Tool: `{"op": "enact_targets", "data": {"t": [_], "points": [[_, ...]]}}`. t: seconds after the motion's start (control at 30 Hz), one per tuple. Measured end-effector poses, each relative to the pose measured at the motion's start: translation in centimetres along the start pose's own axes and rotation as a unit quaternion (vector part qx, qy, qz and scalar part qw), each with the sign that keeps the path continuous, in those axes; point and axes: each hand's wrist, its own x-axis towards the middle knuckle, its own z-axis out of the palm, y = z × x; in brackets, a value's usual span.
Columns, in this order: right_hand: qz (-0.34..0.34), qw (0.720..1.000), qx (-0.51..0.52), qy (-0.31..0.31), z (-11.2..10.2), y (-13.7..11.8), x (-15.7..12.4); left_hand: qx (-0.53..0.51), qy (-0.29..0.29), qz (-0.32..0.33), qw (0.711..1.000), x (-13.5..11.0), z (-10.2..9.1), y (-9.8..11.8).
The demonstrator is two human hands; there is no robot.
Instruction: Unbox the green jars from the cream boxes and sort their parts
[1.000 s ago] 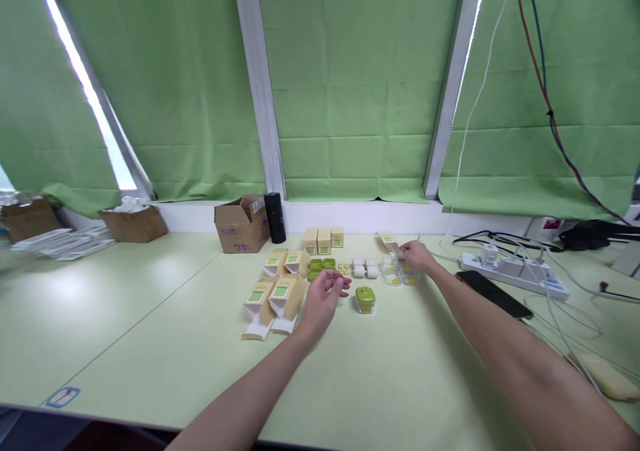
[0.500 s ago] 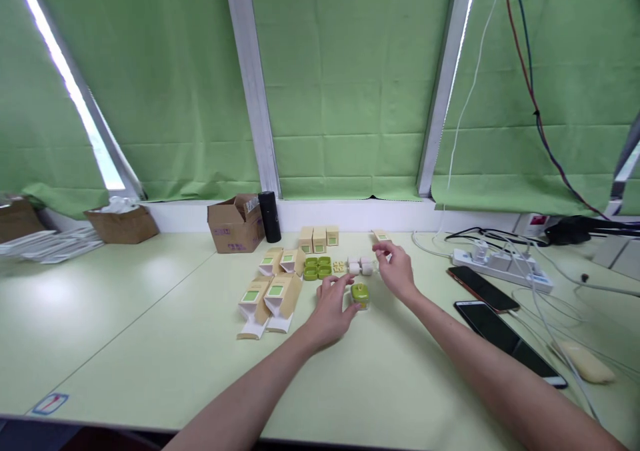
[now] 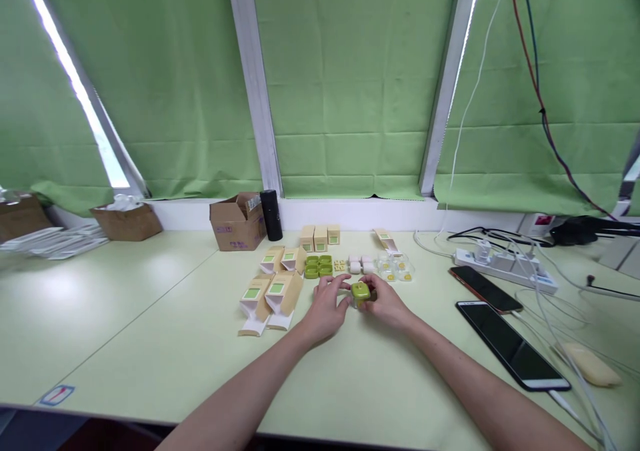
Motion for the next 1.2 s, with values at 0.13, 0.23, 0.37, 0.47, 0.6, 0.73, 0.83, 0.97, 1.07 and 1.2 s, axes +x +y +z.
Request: {"op": "enact_targets", "data": {"t": [0.13, 0.23, 0.37, 0.47, 0.6, 0.73, 0.83, 0.97, 1.07, 1.2], "points": [[0.024, 0.993, 0.114, -0.007, -0.4, -1.1, 0.1, -0.081, 0.026, -0.010, 0.996, 0.2, -0.4, 0.0], [0.021, 0.964, 0.262, -0.035, -0.8, -2.4, -0.2, -0.154, 0.055, 0.011, 0.986, 0.4, -1.1, 0.5], [0.038, 0.895, 0.438, -0.081, -1.0, -3.9, -0.9, -0.194, 0.077, 0.025, 0.978, 0.3, -2.0, 1.5], [0.053, 0.855, 0.504, -0.108, -0.9, -4.5, -1.2, -0.193, 0.081, 0.008, 0.978, 0.1, -2.1, 1.9], [0.064, 0.830, 0.543, -0.112, -0.6, -4.6, -1.4, -0.185, 0.080, -0.024, 0.979, 0.0, -1.7, 1.9], [0.065, 0.828, 0.546, -0.107, -0.5, -4.8, -1.6, -0.186, 0.084, -0.023, 0.979, 0.2, -1.6, 1.6], [0.070, 0.845, 0.522, -0.098, -0.4, -5.1, -1.7, -0.188, 0.083, -0.024, 0.978, 0.2, -1.6, 1.6], [0.058, 0.885, 0.454, -0.084, -0.6, -5.5, -1.7, -0.184, 0.079, -0.029, 0.979, 0.2, -1.5, 1.6], [0.041, 0.909, 0.408, -0.074, -0.7, -5.7, -1.7, -0.181, 0.079, -0.031, 0.980, 0.2, -1.5, 1.6], [0.028, 0.907, 0.416, -0.058, -0.7, -5.7, -1.8, -0.177, 0.078, -0.031, 0.981, 0.2, -1.5, 1.6]]}}
